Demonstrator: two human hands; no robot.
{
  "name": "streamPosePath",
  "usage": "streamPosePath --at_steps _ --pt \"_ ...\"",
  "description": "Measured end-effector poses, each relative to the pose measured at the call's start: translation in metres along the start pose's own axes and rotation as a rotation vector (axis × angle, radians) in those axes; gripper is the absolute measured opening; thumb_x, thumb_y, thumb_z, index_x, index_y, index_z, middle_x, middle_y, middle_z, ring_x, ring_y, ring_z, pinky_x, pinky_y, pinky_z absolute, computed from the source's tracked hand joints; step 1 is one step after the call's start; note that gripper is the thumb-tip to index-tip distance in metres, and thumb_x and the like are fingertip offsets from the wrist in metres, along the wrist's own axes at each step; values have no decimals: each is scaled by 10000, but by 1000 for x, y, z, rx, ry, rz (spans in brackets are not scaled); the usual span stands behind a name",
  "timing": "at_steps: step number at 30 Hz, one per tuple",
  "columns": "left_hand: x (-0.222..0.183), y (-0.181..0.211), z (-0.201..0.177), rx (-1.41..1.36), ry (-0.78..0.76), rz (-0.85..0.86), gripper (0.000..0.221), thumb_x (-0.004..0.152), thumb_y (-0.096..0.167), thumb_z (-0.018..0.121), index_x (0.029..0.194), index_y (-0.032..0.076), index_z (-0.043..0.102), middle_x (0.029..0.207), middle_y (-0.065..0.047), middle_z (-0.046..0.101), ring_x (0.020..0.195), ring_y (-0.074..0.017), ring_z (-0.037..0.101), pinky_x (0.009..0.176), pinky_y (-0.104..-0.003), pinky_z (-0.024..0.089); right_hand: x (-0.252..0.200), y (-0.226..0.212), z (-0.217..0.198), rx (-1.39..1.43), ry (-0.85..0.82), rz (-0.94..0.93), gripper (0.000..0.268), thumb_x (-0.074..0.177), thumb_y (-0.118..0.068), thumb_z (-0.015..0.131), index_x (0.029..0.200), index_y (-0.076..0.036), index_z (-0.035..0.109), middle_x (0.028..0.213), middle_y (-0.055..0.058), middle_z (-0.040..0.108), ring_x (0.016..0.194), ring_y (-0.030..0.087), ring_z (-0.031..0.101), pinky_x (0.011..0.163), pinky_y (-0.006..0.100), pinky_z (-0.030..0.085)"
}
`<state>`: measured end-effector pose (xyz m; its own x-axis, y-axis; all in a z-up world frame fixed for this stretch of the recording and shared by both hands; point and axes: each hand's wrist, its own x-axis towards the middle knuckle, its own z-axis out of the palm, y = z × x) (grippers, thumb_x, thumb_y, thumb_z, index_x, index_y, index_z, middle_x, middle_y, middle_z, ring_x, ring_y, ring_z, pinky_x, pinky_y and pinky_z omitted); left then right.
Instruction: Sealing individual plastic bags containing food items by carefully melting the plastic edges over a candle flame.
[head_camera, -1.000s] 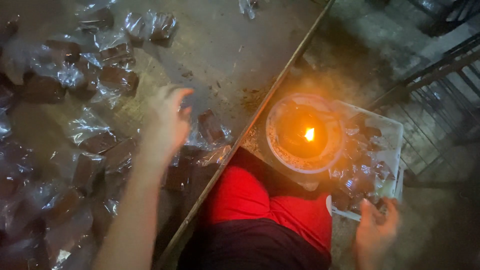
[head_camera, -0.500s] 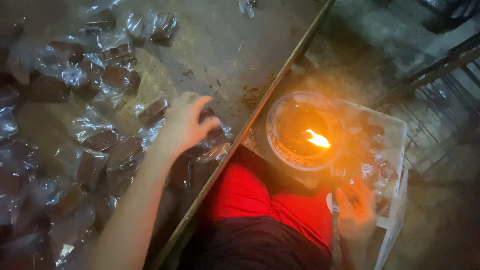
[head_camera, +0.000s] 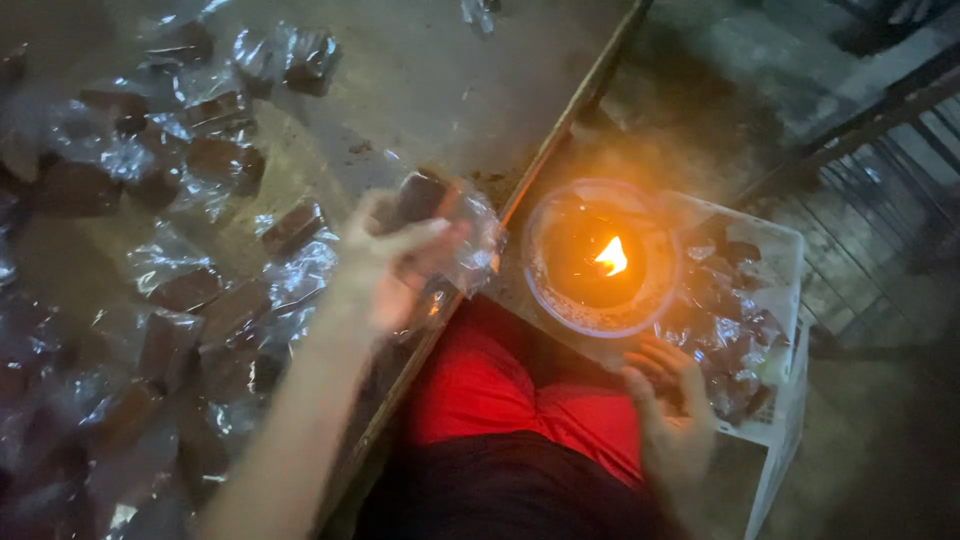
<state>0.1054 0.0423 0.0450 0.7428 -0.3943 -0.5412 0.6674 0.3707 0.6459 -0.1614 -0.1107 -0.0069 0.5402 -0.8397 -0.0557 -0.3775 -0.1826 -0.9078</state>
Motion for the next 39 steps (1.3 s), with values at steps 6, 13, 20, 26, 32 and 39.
streamPosePath --at_steps 6,13,20,26,32,39 --pt "-45 -112 57 -52 -268 7 511 671 -78 781 1157 31 668 1120 -120 735 928 -221 710 804 -363 604 8 -40 17 287 -107 29 522 794 -166 786 1271 -33 622 1050 105 754 937 196 722 906 305 552" --pt "-37 -108 39 585 -671 -291 340 862 173 690 1168 50 775 1250 -100 772 1102 -126 694 994 -257 527 27 -37 -20 88 -302 -363 108 953 -93 670 956 -79 777 1099 98 787 1001 189 728 945 325 553" --pt "-14 -171 3 590 -491 -199 170 928 200 775 939 38 828 865 -100 770 805 -125 642 736 -335 604 25 -24 0 101 -46 -116 43 919 -52 783 906 -25 752 827 69 697 804 138 591 885 326 541" --pt "-19 -156 12 809 -486 109 44 793 116 854 777 109 814 650 -20 723 679 -76 603 634 -277 563 18 -24 18 312 -17 56 49 896 5 773 852 23 760 782 83 684 731 160 579 836 382 593" --pt "-17 -146 14 849 -375 149 92 699 158 874 710 167 783 636 7 731 644 -85 652 627 -281 570 12 -38 27 381 141 71 204 939 47 727 746 13 672 685 75 597 693 133 538 698 325 591" --pt "-32 -138 24 504 -331 106 57 918 109 689 871 80 675 799 -39 716 656 -153 722 625 -277 604 10 -2 27 346 -42 49 135 934 -78 696 1050 -12 708 910 101 755 827 165 699 790 303 581"
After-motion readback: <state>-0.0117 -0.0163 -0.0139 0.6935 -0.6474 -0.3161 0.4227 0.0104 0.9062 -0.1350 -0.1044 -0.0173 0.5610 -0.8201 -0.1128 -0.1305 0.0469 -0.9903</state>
